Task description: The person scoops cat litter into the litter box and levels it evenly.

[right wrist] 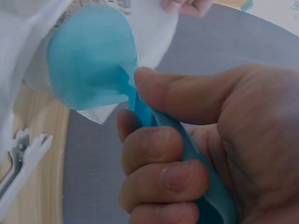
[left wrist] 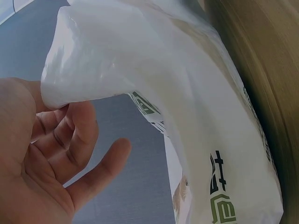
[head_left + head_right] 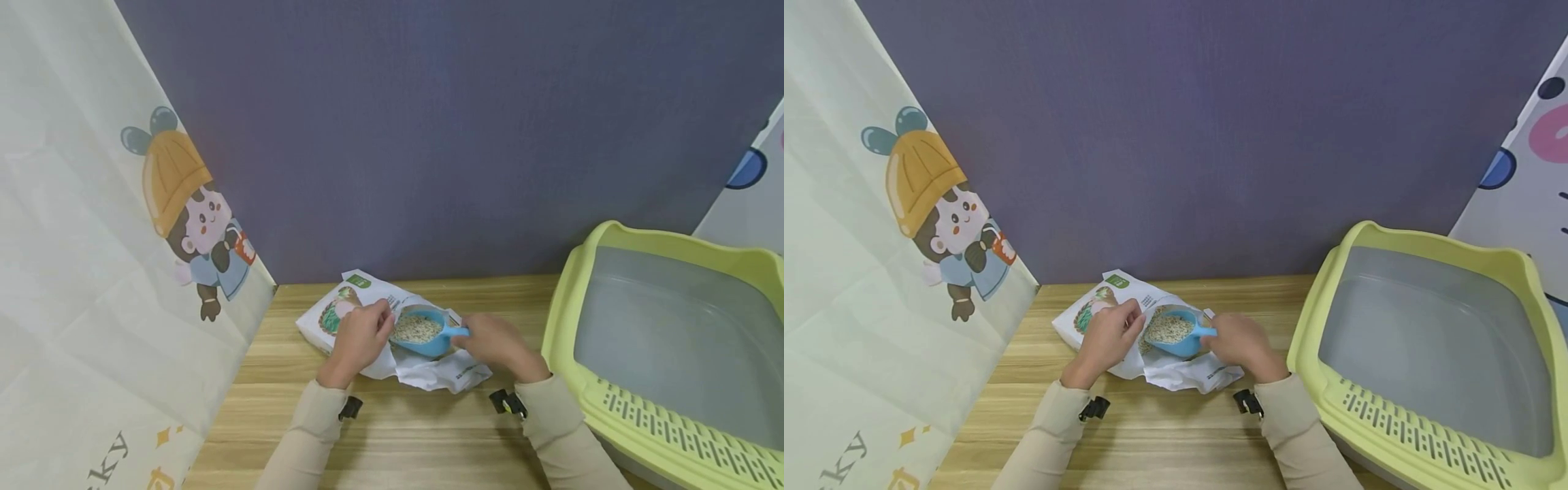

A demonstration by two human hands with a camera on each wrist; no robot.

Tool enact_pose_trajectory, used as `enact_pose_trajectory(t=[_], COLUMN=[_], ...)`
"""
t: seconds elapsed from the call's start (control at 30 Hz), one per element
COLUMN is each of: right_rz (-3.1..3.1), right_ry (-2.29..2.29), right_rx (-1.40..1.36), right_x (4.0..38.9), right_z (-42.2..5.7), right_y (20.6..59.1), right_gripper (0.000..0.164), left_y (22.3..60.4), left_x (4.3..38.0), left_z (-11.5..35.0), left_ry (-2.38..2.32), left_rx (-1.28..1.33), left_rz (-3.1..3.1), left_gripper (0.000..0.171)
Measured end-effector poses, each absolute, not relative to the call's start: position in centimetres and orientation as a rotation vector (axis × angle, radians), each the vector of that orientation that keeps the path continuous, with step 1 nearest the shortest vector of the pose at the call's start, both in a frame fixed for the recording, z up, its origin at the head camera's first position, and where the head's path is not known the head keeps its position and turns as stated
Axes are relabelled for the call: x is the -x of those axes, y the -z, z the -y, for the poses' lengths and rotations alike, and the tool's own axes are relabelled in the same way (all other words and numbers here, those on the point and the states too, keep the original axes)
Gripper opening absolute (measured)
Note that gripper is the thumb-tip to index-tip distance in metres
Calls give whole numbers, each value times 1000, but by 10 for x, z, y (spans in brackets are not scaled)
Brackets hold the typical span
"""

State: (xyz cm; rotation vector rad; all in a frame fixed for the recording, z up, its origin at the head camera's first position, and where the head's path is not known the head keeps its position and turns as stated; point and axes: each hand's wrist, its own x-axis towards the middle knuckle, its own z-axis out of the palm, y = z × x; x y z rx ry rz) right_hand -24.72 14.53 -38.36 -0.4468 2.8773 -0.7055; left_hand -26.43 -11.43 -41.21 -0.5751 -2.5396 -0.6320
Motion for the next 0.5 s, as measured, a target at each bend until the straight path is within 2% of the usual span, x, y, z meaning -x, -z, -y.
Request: enact_pose_trajectory(t=[0.5], right_rz=[-2826], right_ry=[789], right_rx=[607], right_x=[237], right_z=[-168], right_y=[360], right_gripper=[20], left_y=[414], left_x=[265], left_z=[118], left_ry=[657], left_rx=[545], left_rz=[2515], left_gripper=[20])
